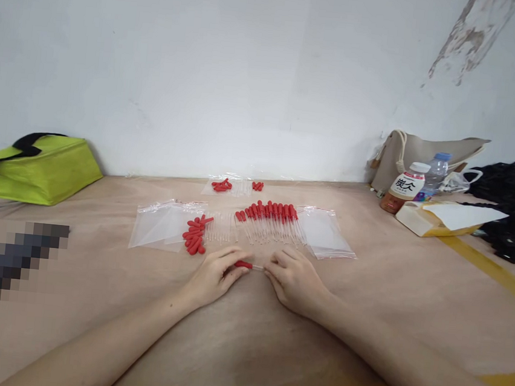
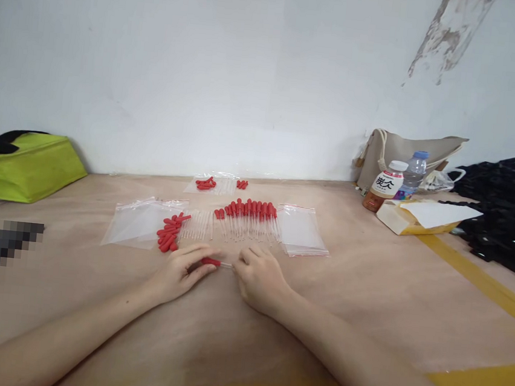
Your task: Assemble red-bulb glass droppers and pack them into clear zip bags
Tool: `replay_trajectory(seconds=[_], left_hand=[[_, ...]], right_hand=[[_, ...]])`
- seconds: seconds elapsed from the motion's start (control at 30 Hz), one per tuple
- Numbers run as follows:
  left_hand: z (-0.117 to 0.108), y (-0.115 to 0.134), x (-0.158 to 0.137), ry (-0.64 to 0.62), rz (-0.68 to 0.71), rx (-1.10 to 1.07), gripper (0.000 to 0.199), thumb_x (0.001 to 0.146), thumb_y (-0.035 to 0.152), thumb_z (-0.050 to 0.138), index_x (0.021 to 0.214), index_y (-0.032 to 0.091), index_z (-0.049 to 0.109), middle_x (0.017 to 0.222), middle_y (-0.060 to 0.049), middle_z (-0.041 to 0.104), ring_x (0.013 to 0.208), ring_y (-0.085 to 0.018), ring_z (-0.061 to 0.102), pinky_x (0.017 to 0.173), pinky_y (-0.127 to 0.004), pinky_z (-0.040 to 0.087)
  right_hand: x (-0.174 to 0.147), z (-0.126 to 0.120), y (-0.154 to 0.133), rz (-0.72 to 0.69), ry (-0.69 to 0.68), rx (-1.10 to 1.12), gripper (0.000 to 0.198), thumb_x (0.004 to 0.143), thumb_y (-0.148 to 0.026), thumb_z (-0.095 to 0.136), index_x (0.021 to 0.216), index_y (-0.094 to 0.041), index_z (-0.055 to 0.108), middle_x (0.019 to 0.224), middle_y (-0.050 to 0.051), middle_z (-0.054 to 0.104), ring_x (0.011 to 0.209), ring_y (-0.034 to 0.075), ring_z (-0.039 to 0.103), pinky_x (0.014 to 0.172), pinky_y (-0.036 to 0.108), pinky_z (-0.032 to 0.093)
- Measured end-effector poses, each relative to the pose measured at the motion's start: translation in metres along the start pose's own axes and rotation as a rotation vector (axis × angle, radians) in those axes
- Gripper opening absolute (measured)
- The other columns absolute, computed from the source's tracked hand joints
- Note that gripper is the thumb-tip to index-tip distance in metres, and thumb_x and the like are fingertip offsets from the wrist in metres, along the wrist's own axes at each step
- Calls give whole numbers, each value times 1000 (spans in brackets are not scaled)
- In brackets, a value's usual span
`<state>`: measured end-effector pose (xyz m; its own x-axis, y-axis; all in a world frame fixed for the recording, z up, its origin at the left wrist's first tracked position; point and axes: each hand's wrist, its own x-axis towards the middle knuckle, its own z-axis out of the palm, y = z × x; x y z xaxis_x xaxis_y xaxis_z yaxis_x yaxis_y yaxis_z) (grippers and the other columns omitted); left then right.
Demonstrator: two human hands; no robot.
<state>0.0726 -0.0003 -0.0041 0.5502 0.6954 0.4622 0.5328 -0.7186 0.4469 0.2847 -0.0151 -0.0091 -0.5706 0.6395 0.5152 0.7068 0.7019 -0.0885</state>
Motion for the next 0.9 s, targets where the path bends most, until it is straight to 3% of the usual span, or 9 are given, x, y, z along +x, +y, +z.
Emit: replay_trajectory(seconds=[0.07, 0.13, 0.27, 0.33, 0.47, 0.6, 0.9], left_hand=[[2, -2, -2, 58, -109, 16, 41, 82, 25, 52, 122, 22, 41, 99, -5, 55, 73, -13, 54, 70, -27, 47], [4, -5, -2, 65, -187, 7, 48, 78, 26, 55, 122, 20, 36, 93, -3, 53, 68, -12, 51, 65, -27, 47], [1, -7, 1, -30, -183, 17, 26, 79, 25, 54, 103, 19, 50, 82, -1, 53, 67, -13, 50, 63, -26, 44], [-1, -5, 3, -66, -160, 38, 16, 79, 25, 53, 93, 18, 56, 80, -2, 53, 68, -13, 50, 64, -27, 43], [-4, -2, 2, -96, -143, 35, 13, 81, 25, 51, 88, 17, 59, 84, -4, 55, 69, -13, 51, 63, -26, 42], [-5, -4, 1, -97, -126, 32, 13, 81, 24, 51, 88, 18, 59, 85, -4, 56, 71, -14, 51, 64, -26, 42], [-2, -2, 1, -86, -143, 53, 13, 81, 26, 51, 86, 18, 59, 82, -3, 56, 68, -13, 51, 62, -25, 41]], right_hand=[[3, -5, 10, 95, 13, 68, 19, 83, -15, 43, 76, -15, 61, 76, 7, 57, 72, 16, 51, 65, 27, 39], [11, -10, 26, 235, 57, 187, 17, 82, -15, 44, 79, -15, 61, 77, 5, 59, 69, 14, 53, 63, 24, 39], [46, -13, 58, 600, 121, 300, 13, 78, -20, 48, 77, -15, 60, 70, 2, 62, 64, 12, 55, 60, 22, 39], [68, -7, 66, 698, 142, 275, 16, 76, -21, 50, 87, -15, 59, 70, 2, 62, 64, 13, 56, 60, 22, 40], [99, 18, 66, 751, 127, 235, 16, 74, -18, 50, 86, -13, 58, 74, 5, 63, 68, 14, 57, 60, 23, 40], [108, 37, 63, 777, 118, 166, 15, 73, -15, 50, 87, -13, 55, 83, 9, 63, 78, 18, 58, 66, 25, 41], [104, 32, 39, 733, 31, 57, 20, 79, -26, 46, 94, -16, 56, 95, 10, 62, 91, 22, 57, 74, 30, 41]])
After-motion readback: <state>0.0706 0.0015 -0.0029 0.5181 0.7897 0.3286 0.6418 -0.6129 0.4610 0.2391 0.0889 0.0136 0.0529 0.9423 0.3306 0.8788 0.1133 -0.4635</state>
